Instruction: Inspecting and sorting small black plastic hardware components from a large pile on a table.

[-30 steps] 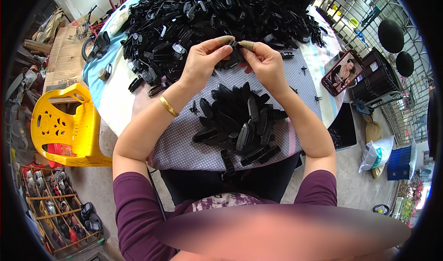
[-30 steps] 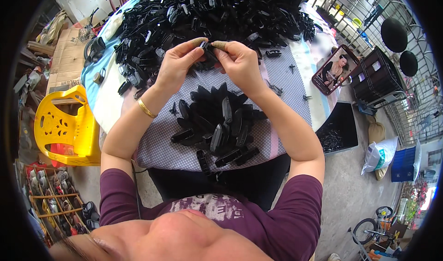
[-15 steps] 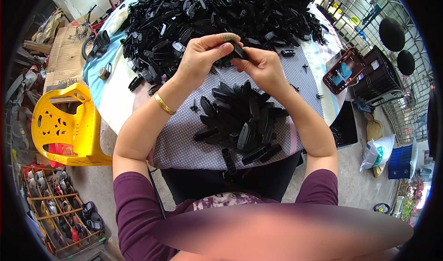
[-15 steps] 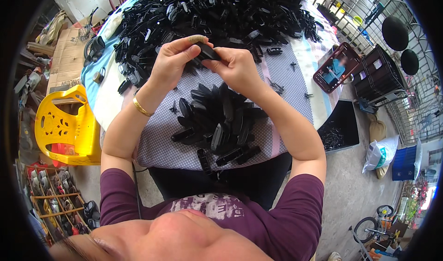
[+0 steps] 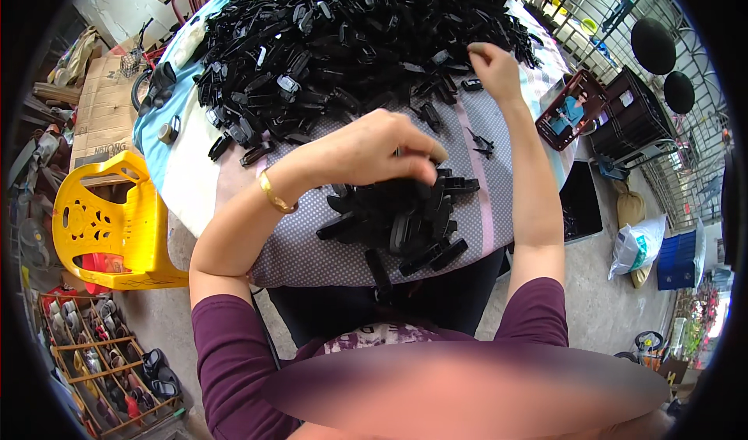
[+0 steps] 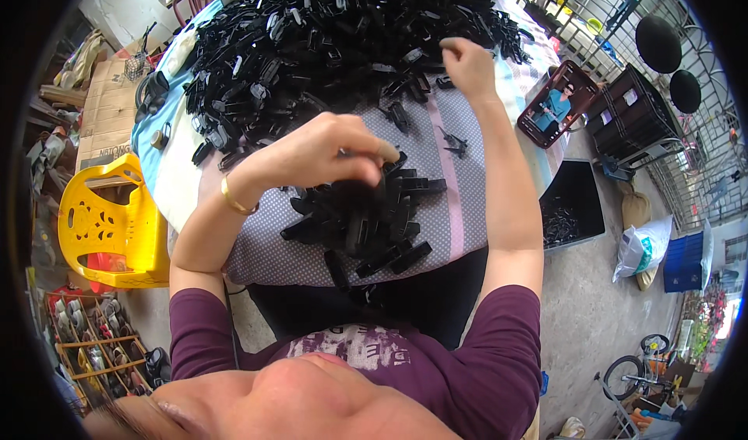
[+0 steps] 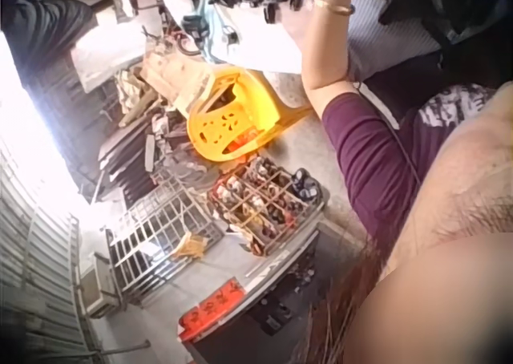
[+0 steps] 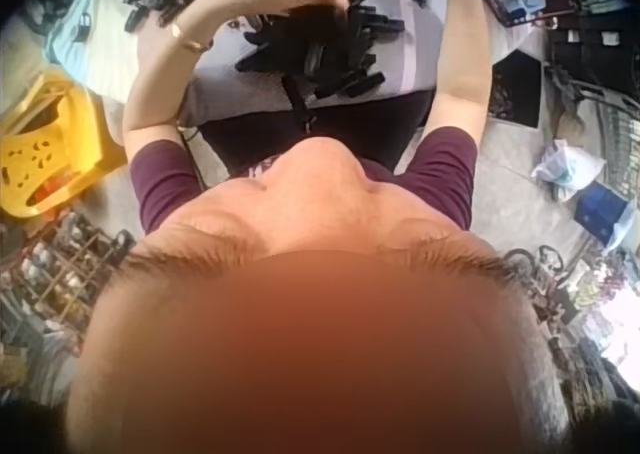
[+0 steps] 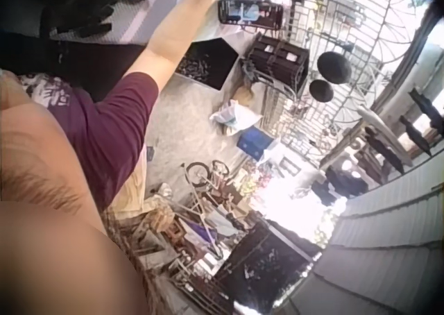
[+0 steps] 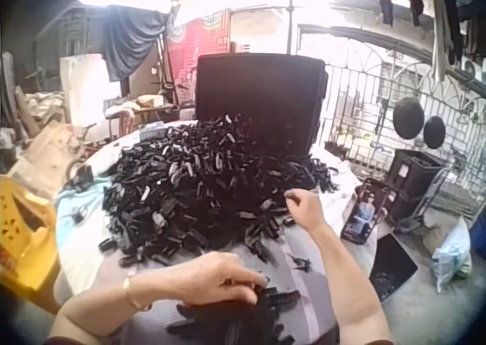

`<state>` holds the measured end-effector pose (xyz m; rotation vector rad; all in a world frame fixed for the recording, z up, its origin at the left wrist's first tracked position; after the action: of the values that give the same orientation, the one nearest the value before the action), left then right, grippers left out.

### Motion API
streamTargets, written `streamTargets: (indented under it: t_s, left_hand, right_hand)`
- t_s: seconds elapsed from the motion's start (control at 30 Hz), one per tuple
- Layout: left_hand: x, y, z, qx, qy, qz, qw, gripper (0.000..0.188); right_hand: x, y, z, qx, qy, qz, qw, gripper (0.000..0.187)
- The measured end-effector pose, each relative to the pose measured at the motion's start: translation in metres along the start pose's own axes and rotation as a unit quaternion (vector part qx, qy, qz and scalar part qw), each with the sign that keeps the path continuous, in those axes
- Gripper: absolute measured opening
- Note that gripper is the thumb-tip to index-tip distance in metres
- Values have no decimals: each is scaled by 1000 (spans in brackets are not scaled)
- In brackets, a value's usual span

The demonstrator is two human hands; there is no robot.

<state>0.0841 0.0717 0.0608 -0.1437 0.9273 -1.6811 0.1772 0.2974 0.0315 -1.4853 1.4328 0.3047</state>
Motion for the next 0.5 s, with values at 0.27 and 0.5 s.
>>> streamTargets:
  t_s: [0.27, 0.5]
  left_hand:
    - [-46, 28, -70, -339, 90, 0, 936, 31]
    - [-35, -6, -75, -161, -1, 148, 976, 27]
  right_hand:
    - [41, 43, -53, 168, -9, -347, 923, 30]
    - [32, 33, -45, 190, -11, -262, 946, 27]
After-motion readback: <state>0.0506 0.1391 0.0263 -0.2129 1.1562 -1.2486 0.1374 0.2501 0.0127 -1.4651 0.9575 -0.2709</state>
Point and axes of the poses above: each hand's wrist, its own x-axis away from the middle knuckle, its own y-axis out of the palm, z = x × y, the point moved 9 cm from there along -x, towards the middle knuckle, and after that the axes turned 10 degrees about z, right-handed, at the moved point
